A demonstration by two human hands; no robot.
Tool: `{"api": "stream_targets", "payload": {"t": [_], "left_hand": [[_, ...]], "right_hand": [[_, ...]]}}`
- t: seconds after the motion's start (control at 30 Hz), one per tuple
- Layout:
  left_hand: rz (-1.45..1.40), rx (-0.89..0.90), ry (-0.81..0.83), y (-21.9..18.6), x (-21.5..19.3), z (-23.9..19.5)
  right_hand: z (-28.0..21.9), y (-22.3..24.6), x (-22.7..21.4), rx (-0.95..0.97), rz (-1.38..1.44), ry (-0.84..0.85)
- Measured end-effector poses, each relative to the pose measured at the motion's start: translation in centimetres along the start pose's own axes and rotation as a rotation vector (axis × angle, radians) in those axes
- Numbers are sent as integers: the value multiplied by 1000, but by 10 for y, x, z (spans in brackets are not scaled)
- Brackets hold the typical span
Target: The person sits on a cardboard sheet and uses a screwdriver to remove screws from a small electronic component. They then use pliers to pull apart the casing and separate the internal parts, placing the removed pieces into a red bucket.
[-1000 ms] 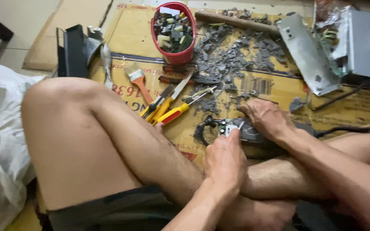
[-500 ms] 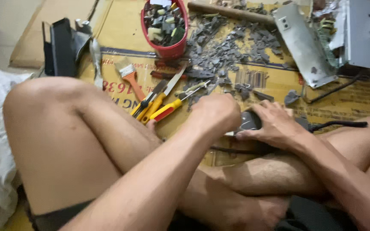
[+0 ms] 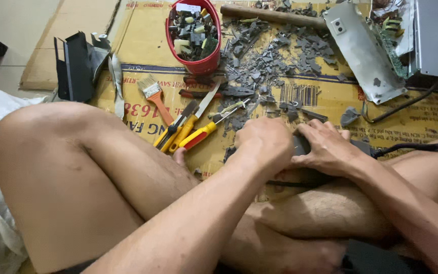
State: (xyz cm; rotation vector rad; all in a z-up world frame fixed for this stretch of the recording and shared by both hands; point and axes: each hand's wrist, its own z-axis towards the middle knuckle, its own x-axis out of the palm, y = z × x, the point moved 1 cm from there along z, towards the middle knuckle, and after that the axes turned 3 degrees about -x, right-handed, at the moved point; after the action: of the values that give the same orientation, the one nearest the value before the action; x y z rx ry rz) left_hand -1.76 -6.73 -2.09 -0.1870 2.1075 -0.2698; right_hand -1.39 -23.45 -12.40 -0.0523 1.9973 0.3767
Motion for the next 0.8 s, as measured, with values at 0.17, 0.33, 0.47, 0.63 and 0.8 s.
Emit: {"api": "stream_targets", "payload": {"t": [0.17, 0.33, 0.47, 0.63, 0.8], "left_hand": [[122, 20, -110, 4, 40, -13], [34, 17, -350, 14, 80, -24], [-41, -23, -481, 22, 90, -45], [-194, -40, -429, 27, 76, -61], [-43, -139, -374, 24, 63, -53]], "right_hand": [[4, -3, 4, 9, -1, -1], [-12, 10, -14, -7, 77, 6], [-23, 28, -33, -7, 111, 39], [-30, 37, -41, 16, 201, 46], [-20, 29, -27, 19, 172, -27]]}}
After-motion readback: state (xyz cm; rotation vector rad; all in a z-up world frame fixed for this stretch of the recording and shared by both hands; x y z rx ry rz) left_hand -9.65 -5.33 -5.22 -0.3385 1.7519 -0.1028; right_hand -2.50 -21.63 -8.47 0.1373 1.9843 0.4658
